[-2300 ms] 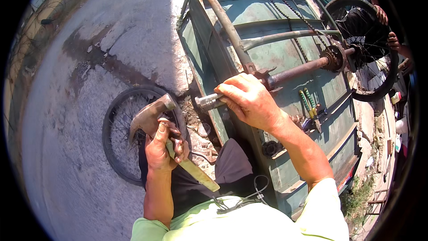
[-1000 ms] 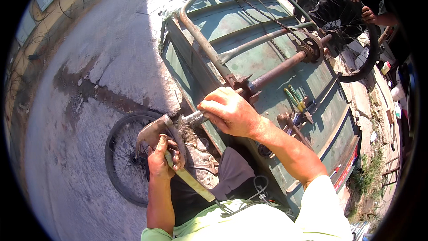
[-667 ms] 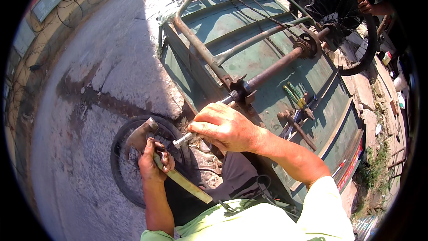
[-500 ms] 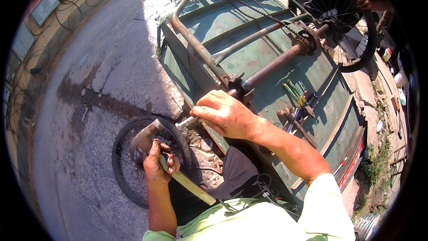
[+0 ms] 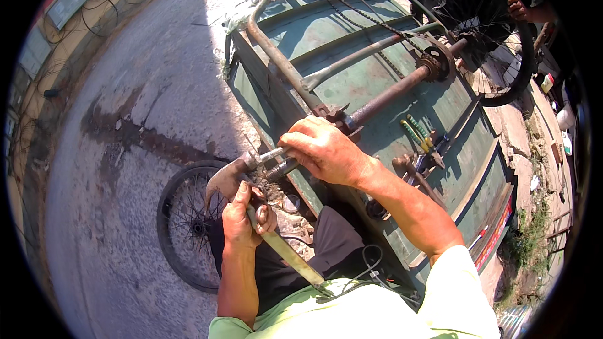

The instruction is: The person uses a hammer and a metal rod to tap and adjust a component on the rear axle of a bicycle frame. The bicycle is positioned upside down on a green metal cart, and the person repeatedly strikes the axle area while holding the rod in place.

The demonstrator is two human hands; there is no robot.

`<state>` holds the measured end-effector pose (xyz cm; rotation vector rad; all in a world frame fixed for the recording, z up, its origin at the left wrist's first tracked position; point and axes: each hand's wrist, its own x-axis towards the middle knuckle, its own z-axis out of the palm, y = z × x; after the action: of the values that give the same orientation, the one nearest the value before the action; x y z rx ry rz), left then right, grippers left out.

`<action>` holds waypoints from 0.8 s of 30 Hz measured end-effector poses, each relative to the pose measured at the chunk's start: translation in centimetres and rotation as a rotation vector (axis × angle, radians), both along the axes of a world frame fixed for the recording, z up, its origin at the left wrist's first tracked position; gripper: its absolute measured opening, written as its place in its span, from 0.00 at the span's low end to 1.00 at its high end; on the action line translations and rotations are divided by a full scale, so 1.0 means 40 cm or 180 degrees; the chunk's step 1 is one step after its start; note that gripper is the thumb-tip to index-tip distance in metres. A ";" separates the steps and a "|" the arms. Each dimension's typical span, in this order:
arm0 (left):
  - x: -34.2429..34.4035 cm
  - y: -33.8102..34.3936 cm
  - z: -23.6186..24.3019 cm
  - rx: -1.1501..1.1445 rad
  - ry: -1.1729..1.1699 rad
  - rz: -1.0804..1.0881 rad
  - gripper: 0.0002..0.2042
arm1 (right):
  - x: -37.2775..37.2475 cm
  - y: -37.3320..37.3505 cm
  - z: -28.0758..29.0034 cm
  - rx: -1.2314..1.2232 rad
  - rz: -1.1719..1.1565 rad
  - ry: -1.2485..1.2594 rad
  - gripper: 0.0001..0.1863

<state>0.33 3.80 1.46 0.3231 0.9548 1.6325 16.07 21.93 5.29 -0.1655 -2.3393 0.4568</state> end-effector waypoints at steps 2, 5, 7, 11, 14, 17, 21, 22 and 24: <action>-0.024 -0.018 0.002 0.0008 0.0193 -0.0121 0.18 | -0.005 0.003 -0.001 0.0106 -0.0032 0.0061 0.13; -0.043 -0.032 0.025 0.0130 0.0204 -0.0093 0.18 | 0.001 -0.004 -0.008 0.0103 -0.0063 0.0047 0.13; -0.058 -0.040 0.048 0.0076 0.0237 0.0108 0.19 | 0.004 -0.005 -0.002 0.0092 0.0026 0.0147 0.14; -0.123 -0.039 0.108 -0.0012 0.1000 0.0136 0.14 | 0.077 -0.074 0.067 -0.0164 0.0292 0.0187 0.14; -0.145 -0.011 0.220 -0.0329 0.1755 0.0399 0.11 | 0.181 -0.092 0.087 -0.0574 0.0400 0.0492 0.14; -0.201 -0.004 0.278 -0.0141 0.2155 -0.0018 0.14 | 0.311 -0.086 0.063 -0.1434 0.0321 0.1257 0.12; -0.204 -0.038 0.219 -0.0268 0.2605 0.0124 0.18 | 0.530 -0.055 -0.006 -0.3167 -0.0845 0.1911 0.10; -0.201 -0.054 0.212 -0.0364 0.2550 -0.0048 0.18 | 0.596 -0.036 -0.037 -0.3306 -0.1399 0.1784 0.11; -0.231 -0.069 0.143 -0.0459 0.2770 0.0050 0.19 | 0.739 -0.005 -0.126 -0.3374 -0.2284 0.1325 0.11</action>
<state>-8.92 1.04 7.17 0.9704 1.7077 1.4179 45.65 21.73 0.25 -1.2120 -1.2934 1.1571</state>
